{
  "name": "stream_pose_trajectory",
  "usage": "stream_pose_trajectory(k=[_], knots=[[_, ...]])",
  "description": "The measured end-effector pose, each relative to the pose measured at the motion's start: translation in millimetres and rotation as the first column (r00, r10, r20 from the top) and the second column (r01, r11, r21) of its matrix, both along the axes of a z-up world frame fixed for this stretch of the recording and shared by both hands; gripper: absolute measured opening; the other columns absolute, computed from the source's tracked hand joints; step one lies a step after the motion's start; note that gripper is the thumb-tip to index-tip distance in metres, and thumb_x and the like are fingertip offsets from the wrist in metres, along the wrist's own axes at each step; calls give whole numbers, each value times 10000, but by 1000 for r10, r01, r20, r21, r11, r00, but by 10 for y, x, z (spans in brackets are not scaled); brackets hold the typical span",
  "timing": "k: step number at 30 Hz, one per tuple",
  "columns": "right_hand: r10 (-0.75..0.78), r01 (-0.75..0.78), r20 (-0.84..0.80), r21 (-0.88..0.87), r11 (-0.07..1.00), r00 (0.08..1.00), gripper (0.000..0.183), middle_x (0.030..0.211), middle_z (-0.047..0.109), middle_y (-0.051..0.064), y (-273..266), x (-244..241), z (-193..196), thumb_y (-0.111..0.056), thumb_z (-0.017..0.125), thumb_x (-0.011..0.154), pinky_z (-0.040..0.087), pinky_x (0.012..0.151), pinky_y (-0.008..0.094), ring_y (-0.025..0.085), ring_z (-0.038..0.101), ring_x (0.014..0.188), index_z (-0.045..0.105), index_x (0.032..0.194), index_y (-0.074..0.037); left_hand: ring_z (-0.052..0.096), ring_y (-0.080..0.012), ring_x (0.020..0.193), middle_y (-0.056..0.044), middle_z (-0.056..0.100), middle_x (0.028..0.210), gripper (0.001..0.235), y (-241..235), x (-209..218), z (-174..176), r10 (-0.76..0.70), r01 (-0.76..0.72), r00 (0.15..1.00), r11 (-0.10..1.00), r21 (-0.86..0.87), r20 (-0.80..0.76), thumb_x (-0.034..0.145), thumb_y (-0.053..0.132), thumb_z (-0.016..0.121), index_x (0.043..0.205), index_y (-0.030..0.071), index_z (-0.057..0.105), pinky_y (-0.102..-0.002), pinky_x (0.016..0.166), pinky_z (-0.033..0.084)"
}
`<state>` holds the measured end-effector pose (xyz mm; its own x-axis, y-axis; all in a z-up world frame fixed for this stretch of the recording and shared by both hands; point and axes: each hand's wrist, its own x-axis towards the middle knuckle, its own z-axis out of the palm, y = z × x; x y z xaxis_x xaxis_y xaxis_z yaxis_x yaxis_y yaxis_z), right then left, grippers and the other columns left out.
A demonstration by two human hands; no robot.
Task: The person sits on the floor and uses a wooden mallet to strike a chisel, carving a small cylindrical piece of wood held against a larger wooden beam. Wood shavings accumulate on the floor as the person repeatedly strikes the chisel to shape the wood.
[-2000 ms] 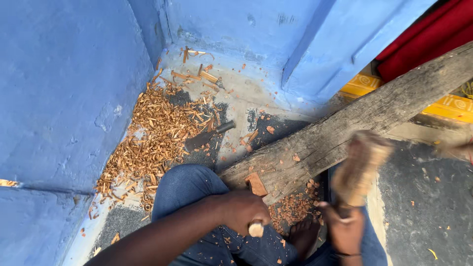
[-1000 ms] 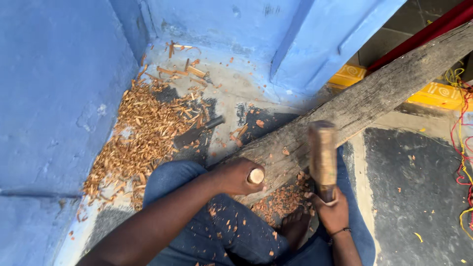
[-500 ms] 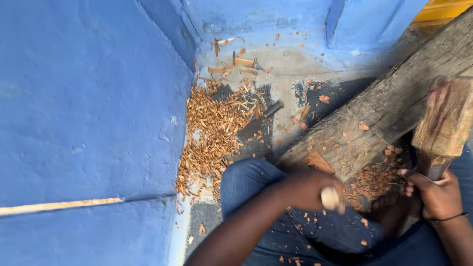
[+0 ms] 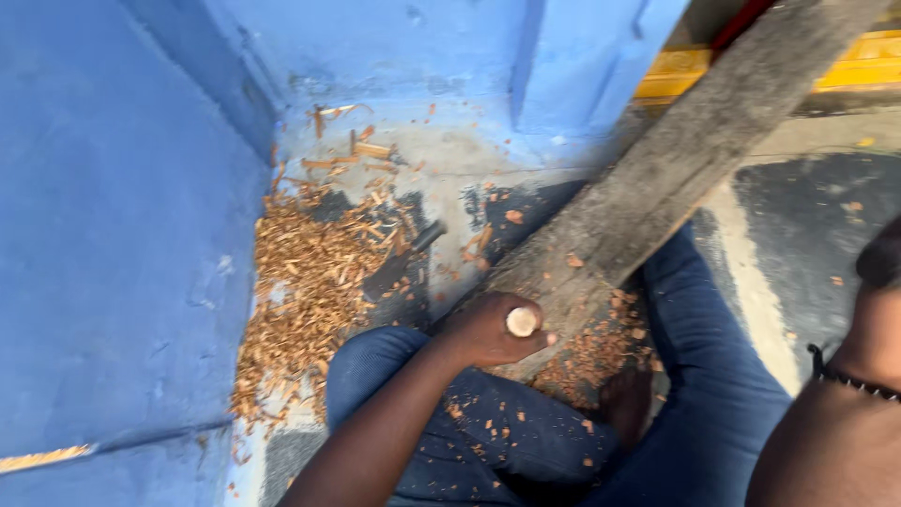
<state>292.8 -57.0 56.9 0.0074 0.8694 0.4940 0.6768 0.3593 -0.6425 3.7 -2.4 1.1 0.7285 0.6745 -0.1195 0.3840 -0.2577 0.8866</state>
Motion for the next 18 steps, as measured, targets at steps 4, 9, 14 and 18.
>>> stream_pose_trajectory(k=[4,9,14,18], knots=[[-9,49,256,-147,988,967,299,816,698,146,-144,142,-60,-169,756,827,558,698,422,319,680,746,653,1108,-156,649,-220,656,-76,660,695,367,-15,81,-54,-34,33,998,999,-26,-47,861,459,756,788,109,676,-398,657,536],[-35,197,310,-510,838,950,376,779,705,159,-508,95,-522,-135,810,727,575,671,426,312,718,704,647,1065,-111,654,-239,777,-129,673,872,412,-186,-5,-91,-21,-40,943,984,174,333,866,369,786,1024,33,607,-399,676,529],[-178,21,-305,-455,890,936,323,810,731,59,-815,44,-1089,-45,775,743,529,640,326,176,675,711,662,1045,-27,648,-181,606,-88,666,675,316,-143,15,-54,-2,2,1000,999,32,-3,889,381,778,815,95,667,-387,615,526],[-342,-119,-550,-637,761,761,242,704,626,44,-640,215,-1369,-6,759,767,450,513,300,127,558,561,646,981,-17,624,-163,581,-65,669,670,307,-63,287,-46,110,-109,994,994,-18,11,876,389,778,860,108,654,-368,604,518]])
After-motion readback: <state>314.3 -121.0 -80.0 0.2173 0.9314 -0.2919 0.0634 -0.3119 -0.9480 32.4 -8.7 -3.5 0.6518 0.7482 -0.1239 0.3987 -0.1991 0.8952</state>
